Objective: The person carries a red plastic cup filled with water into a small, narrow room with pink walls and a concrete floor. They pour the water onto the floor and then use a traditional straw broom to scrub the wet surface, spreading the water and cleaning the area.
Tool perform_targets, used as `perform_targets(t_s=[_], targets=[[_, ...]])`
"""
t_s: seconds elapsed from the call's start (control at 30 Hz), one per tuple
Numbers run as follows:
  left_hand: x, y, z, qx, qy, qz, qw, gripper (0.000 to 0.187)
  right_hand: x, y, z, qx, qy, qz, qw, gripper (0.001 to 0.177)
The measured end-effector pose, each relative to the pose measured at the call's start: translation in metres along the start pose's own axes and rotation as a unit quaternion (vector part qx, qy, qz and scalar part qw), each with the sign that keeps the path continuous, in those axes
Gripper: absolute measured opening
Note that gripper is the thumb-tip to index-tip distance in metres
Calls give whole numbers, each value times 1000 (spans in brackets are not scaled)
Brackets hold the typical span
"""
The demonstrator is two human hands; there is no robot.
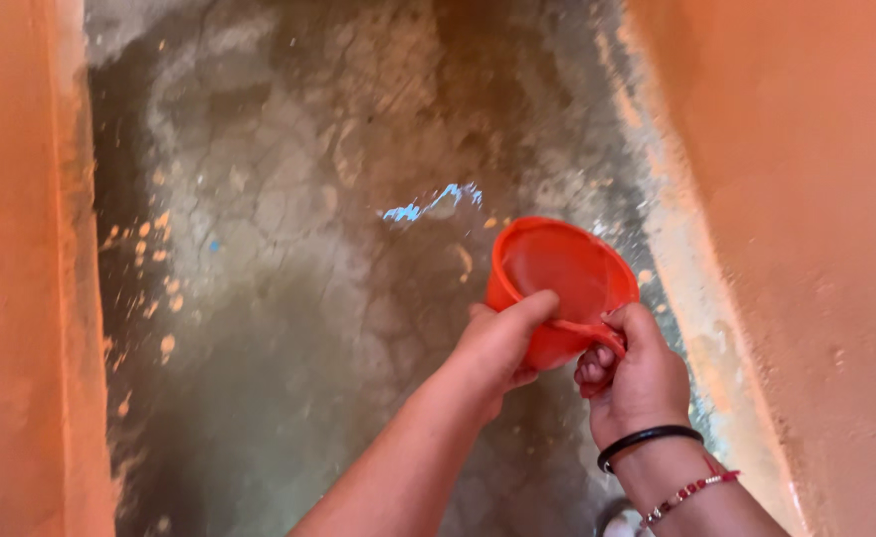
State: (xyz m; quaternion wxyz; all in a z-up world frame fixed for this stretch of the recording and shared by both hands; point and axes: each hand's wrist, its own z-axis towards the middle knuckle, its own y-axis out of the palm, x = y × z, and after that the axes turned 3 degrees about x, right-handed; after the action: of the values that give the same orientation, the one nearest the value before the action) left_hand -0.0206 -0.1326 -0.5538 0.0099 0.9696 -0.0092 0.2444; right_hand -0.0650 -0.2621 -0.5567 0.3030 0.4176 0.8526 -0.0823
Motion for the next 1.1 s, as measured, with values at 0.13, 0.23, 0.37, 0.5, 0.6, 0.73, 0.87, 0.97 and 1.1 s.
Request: perform_targets(t_s=[0.13,0.23,0.37,0.5,0.6,0.73,0.87,0.97,1.1], targets=[[31,30,16,-38,21,23,999,68,-28,4,19,27,9,25,999,26],[47,48,22,-41,29,15,999,66,-47,6,28,28,-17,49,998,23],[54,61,27,-50,51,-8,997,75,-63,2,35,9,-74,42,996,21],[43,60,27,-78,94,-42,992,80,-62,-5,37,-20,-120,39,992,21],[30,54,23,-68,81,-51,993,77,-53,-10,32,-15,-115,23,993,21],[9,36,15,-68,57,-70,994,70,-35,-13,19,5,-93,-1,996,23],[-4,20,7,-51,25,-92,994,69,-22,-9,6,-5,-72,-33,997,23],[-11,8,1,-48,17,-119,992,71,-16,-4,0,-6,-57,-65,996,24],[-7,-7,0,-30,2,-145,989,65,-8,10,4,-19,-57,-82,995,26]])
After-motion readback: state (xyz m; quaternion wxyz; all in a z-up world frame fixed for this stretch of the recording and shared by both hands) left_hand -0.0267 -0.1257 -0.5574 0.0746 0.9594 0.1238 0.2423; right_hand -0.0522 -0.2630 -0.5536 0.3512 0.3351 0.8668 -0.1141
